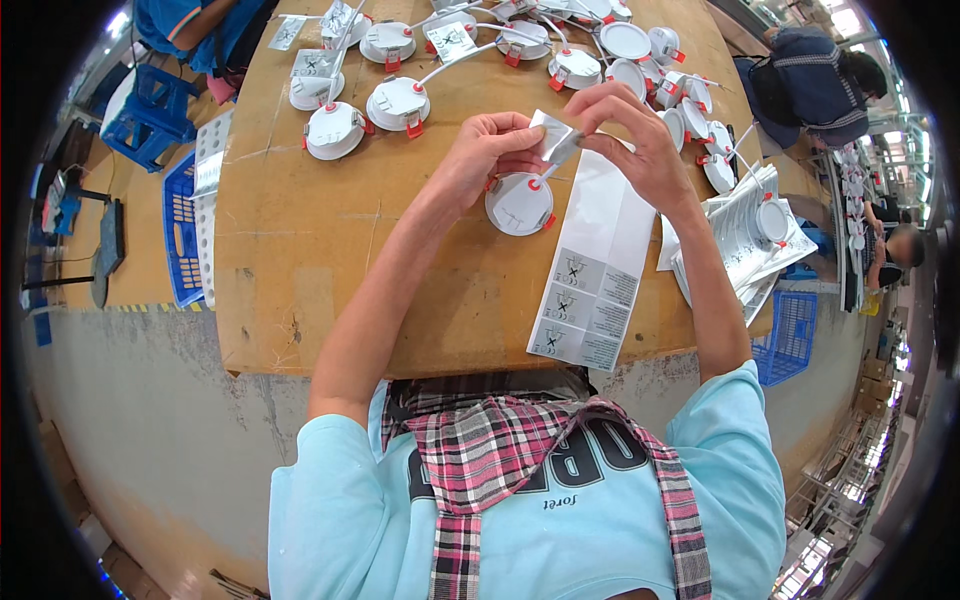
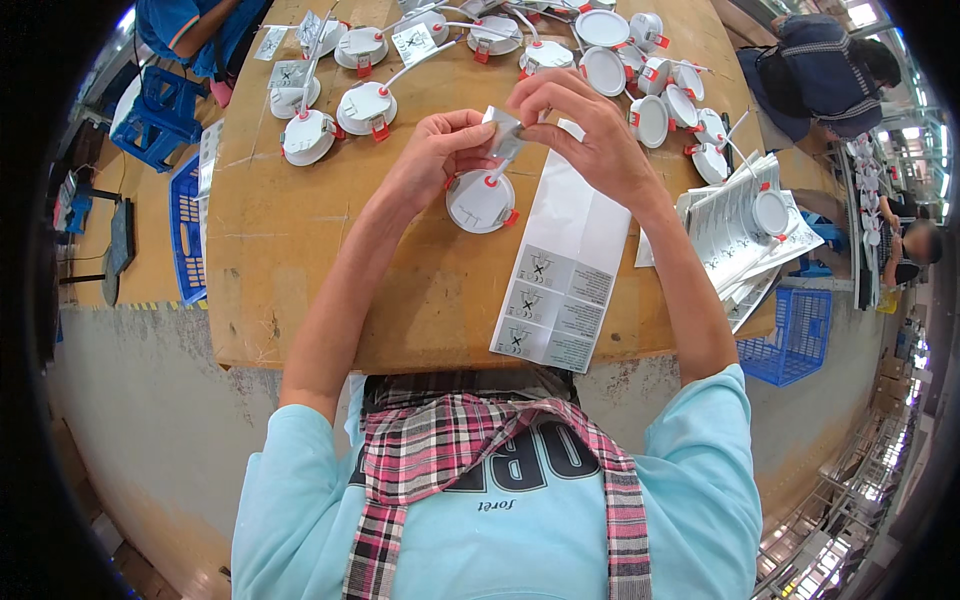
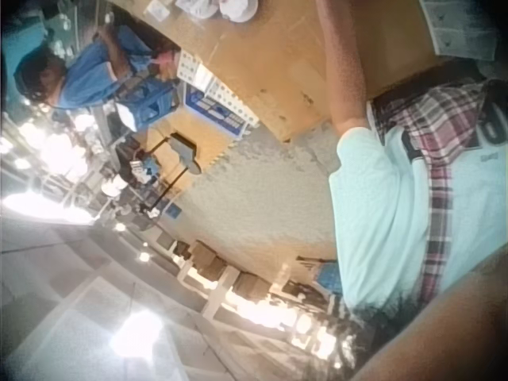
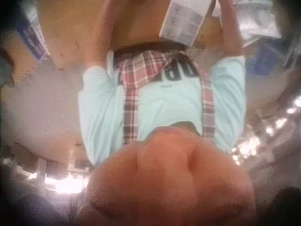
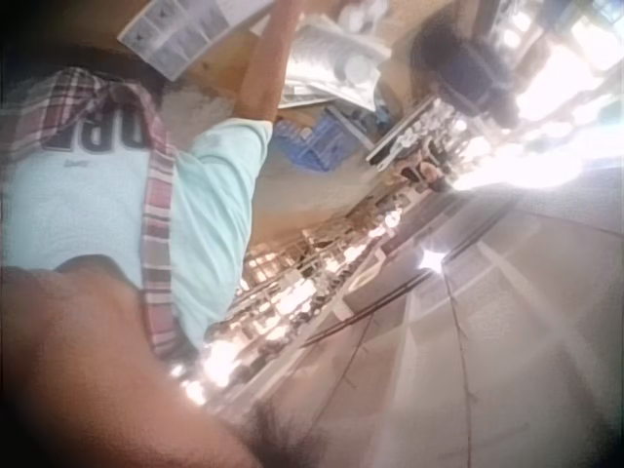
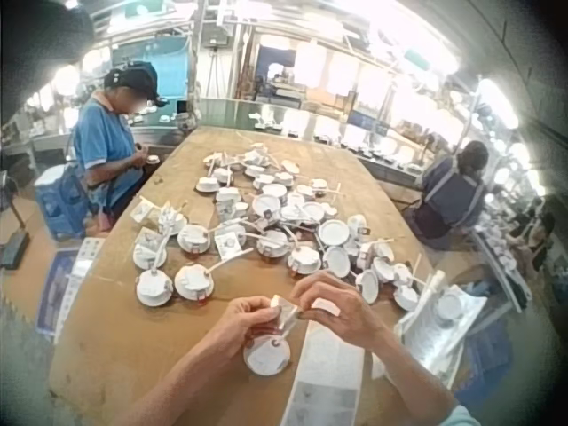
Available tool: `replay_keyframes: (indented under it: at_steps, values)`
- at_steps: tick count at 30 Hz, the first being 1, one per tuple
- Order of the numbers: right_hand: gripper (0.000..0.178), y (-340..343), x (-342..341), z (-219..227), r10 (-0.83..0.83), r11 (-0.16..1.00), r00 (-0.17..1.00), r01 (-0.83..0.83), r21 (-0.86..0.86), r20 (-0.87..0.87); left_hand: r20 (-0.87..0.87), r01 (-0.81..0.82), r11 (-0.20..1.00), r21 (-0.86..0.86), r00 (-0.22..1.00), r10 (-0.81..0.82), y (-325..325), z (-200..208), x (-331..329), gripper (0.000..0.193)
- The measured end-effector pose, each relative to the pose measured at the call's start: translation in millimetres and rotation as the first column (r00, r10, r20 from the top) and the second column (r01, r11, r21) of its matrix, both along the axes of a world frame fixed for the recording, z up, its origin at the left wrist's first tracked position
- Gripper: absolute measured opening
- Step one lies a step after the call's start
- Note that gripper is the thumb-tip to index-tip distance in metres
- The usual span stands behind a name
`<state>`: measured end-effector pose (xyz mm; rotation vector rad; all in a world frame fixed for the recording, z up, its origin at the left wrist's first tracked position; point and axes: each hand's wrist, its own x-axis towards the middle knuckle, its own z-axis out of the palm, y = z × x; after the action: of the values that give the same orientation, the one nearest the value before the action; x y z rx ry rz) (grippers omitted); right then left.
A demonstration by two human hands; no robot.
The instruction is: The person applies labels to the wires of round light fixtures by hand, wrapping each sticker around a wire one light at a time.
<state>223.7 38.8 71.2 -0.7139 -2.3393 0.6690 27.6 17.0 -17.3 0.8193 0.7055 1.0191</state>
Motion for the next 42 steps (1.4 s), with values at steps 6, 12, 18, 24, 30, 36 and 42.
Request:
replay_keyframes:
  at_steps: [6, 12, 18, 24, 30, 36, 42]
  values:
    - [0.011, 1, 16, -2, 0.069, 0.996, 0.996, -0.066, -0.051, 0.056, -0.003, -0.031, 0.993, -0.113, 1.0, 0.031, 1, 0, 8, 0.014]
    - [0.01, 1, 22, 2, 0.106, 0.986, 0.993, -0.098, -0.135, 0.053, -0.063, -0.112, 0.985, -0.134, 0.993, 0.104, 0, -1, 13, 0.015]
    - [0.008, 3, 11, 10, 0.057, 0.987, 0.996, -0.046, -0.151, 0.072, -0.06, -0.157, 0.987, -0.033, 0.986, 0.155, -4, 1, 17, 0.019]
    - [0.013, 10, 7, 10, 0.011, 0.965, 0.991, 0.024, -0.259, 0.132, -0.053, -0.148, 0.989, 0.007, 0.988, 0.148, -5, 3, 16, 0.022]
    - [0.014, 17, 2, 2, -0.03, 0.939, 0.994, 0.064, -0.338, 0.102, -0.044, -0.143, 0.989, 0.046, 0.988, 0.145, -6, 5, 16, 0.021]
    - [0.014, 19, -3, -1, -0.061, 0.919, 0.989, 0.11, -0.379, 0.138, -0.033, -0.143, 0.987, 0.069, 0.989, 0.146, -5, 5, 15, 0.021]
    - [0.014, 22, -5, -4, -0.065, 0.901, 0.99, 0.113, -0.418, 0.127, -0.067, -0.145, 0.985, 0.094, 0.986, 0.151, -6, 8, 15, 0.02]
